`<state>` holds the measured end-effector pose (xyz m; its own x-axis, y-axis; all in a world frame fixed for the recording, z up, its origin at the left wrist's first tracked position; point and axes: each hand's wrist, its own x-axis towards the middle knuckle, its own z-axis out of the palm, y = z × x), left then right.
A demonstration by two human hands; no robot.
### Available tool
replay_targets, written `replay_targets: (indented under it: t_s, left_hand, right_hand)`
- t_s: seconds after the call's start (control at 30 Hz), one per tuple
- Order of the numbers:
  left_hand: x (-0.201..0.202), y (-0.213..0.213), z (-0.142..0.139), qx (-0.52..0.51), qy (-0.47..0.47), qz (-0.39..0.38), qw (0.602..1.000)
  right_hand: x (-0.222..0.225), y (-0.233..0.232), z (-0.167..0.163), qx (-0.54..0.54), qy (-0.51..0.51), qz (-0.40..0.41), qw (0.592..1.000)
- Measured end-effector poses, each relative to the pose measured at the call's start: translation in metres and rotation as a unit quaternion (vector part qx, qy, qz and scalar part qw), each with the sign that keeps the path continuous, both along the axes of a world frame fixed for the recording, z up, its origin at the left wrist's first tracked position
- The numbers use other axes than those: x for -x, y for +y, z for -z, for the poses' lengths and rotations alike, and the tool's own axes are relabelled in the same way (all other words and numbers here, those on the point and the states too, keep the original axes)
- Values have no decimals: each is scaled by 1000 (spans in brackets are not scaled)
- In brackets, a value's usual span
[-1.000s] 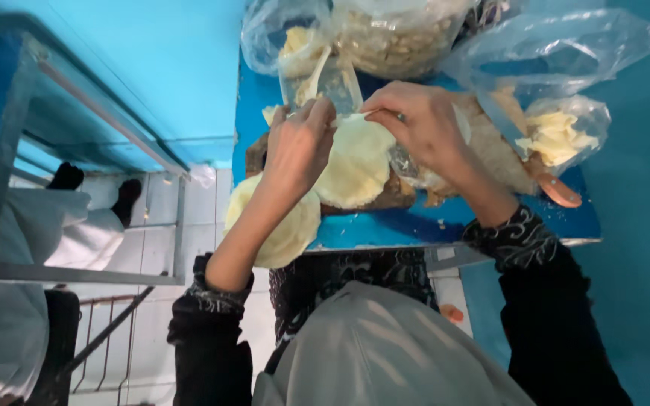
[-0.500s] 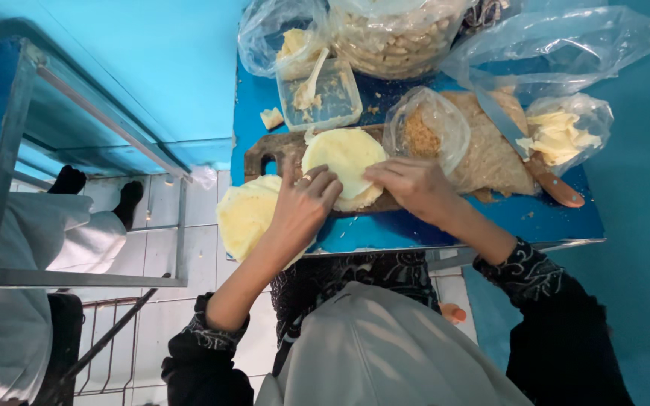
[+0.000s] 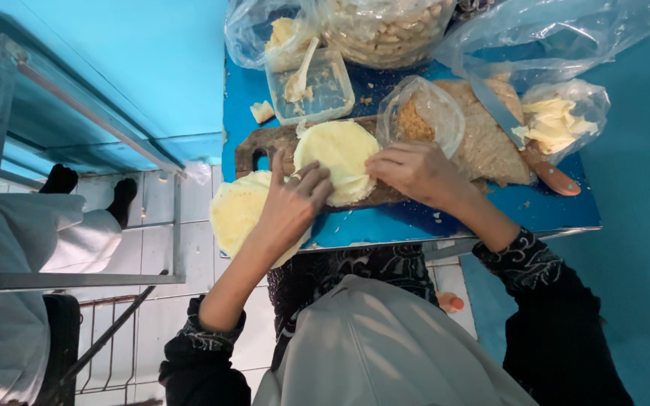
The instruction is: The person peels thin layers off round flat dough cakes by hand, folds the separated pieces, and stacks them on the table. They then hold a dough cake on a wooden cutting board and cut it into pieces with a knife, setting the cut pieces aside.
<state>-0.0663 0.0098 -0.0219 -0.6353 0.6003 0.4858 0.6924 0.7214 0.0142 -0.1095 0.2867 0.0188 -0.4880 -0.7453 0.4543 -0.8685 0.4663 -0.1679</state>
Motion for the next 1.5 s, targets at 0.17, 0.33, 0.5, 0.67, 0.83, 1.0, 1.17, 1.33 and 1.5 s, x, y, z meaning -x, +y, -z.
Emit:
replay_targets:
  t_s: [0.17, 0.33, 0.5, 0.67, 0.83, 1.0, 1.17, 1.33, 1.5]
  left_hand:
    - [-4, 0, -9, 80, 38, -1, 996]
    - [-13, 2, -10, 4, -8, 25, 1000]
    - [-20, 6, -5, 11, 13, 8, 1000]
    - [-21, 16, 2, 2, 28, -6, 1000]
    - [-14, 24, 11, 42, 5, -57, 997]
    - [-12, 25, 21, -13, 12, -38, 999]
    - [-18, 19, 27, -26, 15, -27, 999]
    - [-28, 13, 25, -82, 11, -44, 996]
    - [-34, 11, 23, -61, 18, -57, 996]
  right_hand:
    - [-7, -1, 0, -44, 143, -25, 988]
    - [-20, 18, 11, 42, 54, 21, 997]
    - [-56, 97, 14, 271, 73, 361, 890]
    - [-82, 158, 23, 71, 40, 531, 844]
    - [-82, 174, 29, 24, 31, 520, 853]
    - [-87, 181, 30, 27, 38, 483, 874]
    - [-115, 152, 36, 315, -82, 523, 788]
    - [-126, 84, 34, 476, -137, 318, 808]
    - [-117, -1, 29, 273, -183, 272, 905]
